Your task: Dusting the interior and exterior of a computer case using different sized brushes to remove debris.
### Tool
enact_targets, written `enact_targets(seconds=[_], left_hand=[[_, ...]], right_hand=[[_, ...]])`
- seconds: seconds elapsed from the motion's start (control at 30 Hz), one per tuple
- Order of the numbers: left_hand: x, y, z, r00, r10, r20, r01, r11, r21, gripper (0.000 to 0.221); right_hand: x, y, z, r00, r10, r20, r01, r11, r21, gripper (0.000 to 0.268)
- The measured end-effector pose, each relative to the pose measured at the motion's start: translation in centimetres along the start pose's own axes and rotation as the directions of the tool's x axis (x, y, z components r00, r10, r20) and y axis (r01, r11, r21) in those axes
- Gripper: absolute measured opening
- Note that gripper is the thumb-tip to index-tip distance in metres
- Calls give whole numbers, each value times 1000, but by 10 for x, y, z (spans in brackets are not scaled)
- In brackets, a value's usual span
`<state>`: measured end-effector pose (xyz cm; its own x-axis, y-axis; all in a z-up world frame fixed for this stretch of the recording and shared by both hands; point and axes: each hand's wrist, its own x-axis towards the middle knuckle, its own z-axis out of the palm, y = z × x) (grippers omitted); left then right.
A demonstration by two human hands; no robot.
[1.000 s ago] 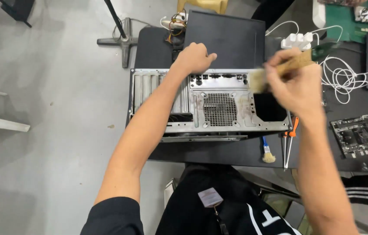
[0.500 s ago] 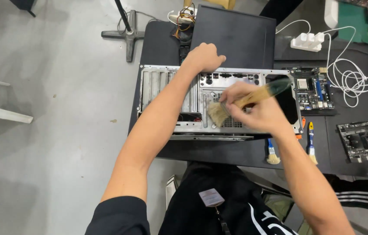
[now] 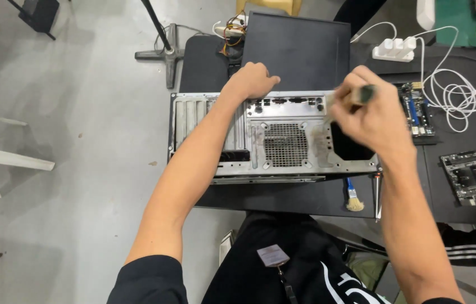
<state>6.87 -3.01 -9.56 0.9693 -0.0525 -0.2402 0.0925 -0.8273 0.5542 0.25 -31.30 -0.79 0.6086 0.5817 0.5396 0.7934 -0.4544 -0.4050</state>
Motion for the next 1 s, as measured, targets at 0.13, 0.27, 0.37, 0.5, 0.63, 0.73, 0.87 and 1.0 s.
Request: enact_targets(seconds=[0.13, 0.27, 0.37, 0.5, 0.63, 0.73, 0.87, 1.0], left_hand=[[-19, 15, -17, 999, -17, 33, 17, 1000, -23, 44], [-27, 15, -18, 999, -49, 20, 49, 999, -2, 45], [-38, 28, -27, 998, -41, 46, 40, 999, 9, 47], [-30, 17, -22, 997, -50, 57, 50, 999, -9, 53], [-40, 36, -37, 978, -106, 179, 103, 994, 27, 50], [-39, 39, -43, 976, -113, 186, 110, 994, 25, 59], [-40, 35, -39, 978, -109, 177, 110, 994, 9, 54], [-38, 35, -38, 973, -125, 191, 123, 992, 21, 56]], right_hand=[[-4, -51, 20, 976, 29, 216, -153, 796, 586, 6], [-14, 10, -11, 977, 177, 123, -189, 977, 100, 5], [-19, -19, -5, 981, 91, 169, -136, 950, 279, 4], [-26, 10, -8, 950, 115, 290, -233, 879, 415, 11], [-14, -41, -41, 923, 348, 163, -354, 935, 11, 7], [-21, -40, -27, 930, -32, 366, -230, 726, 648, 2], [-46, -10, -42, 961, 245, 131, -264, 951, 159, 7], [-59, -49, -45, 944, 123, 307, -262, 845, 467, 5]])
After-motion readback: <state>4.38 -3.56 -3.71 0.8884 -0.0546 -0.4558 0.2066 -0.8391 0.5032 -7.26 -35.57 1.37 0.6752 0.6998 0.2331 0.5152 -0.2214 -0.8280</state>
